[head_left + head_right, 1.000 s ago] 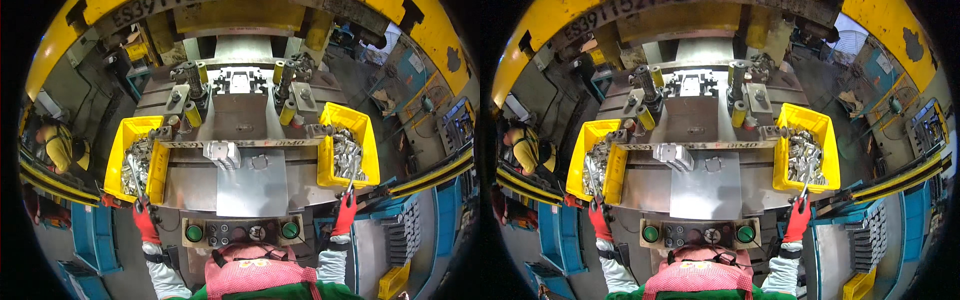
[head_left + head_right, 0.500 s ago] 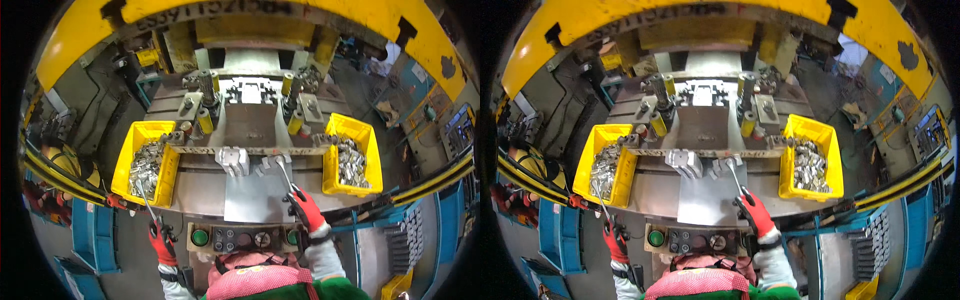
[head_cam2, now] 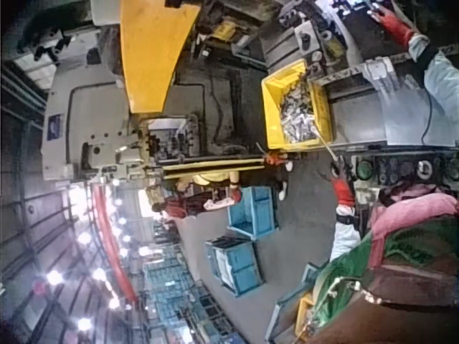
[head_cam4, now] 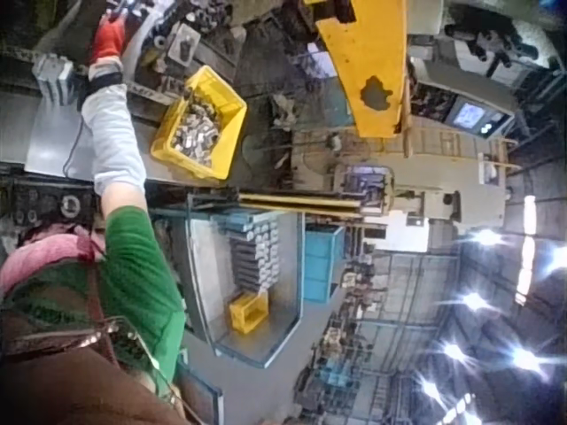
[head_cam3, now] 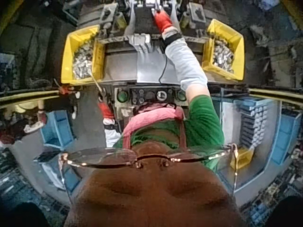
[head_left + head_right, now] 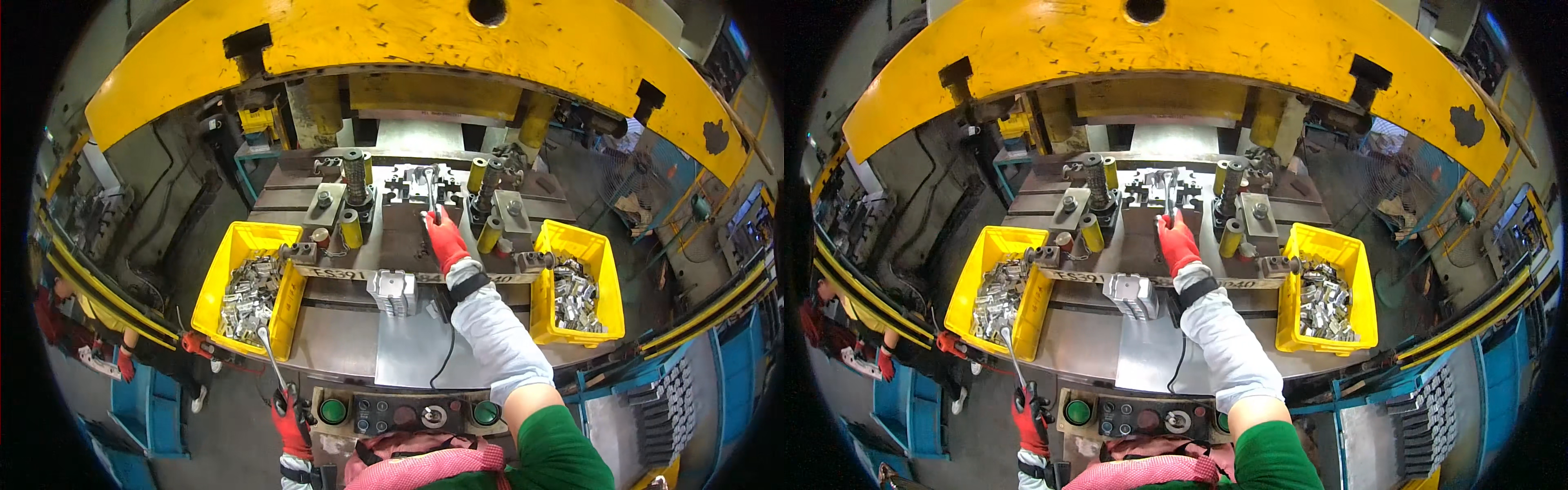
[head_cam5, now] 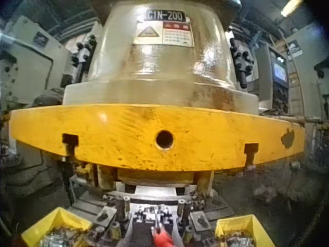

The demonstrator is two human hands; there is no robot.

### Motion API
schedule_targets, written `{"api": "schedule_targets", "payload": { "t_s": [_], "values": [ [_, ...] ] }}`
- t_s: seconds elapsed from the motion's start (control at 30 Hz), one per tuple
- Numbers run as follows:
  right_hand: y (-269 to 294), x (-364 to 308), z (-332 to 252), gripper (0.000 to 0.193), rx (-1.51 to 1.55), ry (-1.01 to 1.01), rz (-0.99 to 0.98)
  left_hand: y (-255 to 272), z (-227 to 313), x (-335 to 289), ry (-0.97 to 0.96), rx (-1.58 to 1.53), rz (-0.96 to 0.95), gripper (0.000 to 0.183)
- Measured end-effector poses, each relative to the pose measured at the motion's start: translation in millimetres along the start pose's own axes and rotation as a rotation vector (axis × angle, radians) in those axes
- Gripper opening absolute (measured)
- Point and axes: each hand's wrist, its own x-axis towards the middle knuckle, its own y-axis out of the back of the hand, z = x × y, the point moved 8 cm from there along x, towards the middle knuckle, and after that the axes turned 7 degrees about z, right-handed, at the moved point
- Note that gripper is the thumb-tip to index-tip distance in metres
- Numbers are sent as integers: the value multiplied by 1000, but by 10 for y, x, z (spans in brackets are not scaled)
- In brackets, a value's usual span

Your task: Operating a metal stamping press to process small components.

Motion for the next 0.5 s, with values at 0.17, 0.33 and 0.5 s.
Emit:
{"api": "schedule_targets", "payload": {
  "t_s": [0.17,0.33,0.5],
  "values": [
    [155,337,567,30,-1,-27,-5,35,-69,-151,37,15,4,18],
    [320,234,109,32,76,22,-193,162,-194,-10,40,43,37,25],
    [1214,-865,-74,38,834,-259,-46,703,-611,172,-25,48,235,50]
  ]
}}
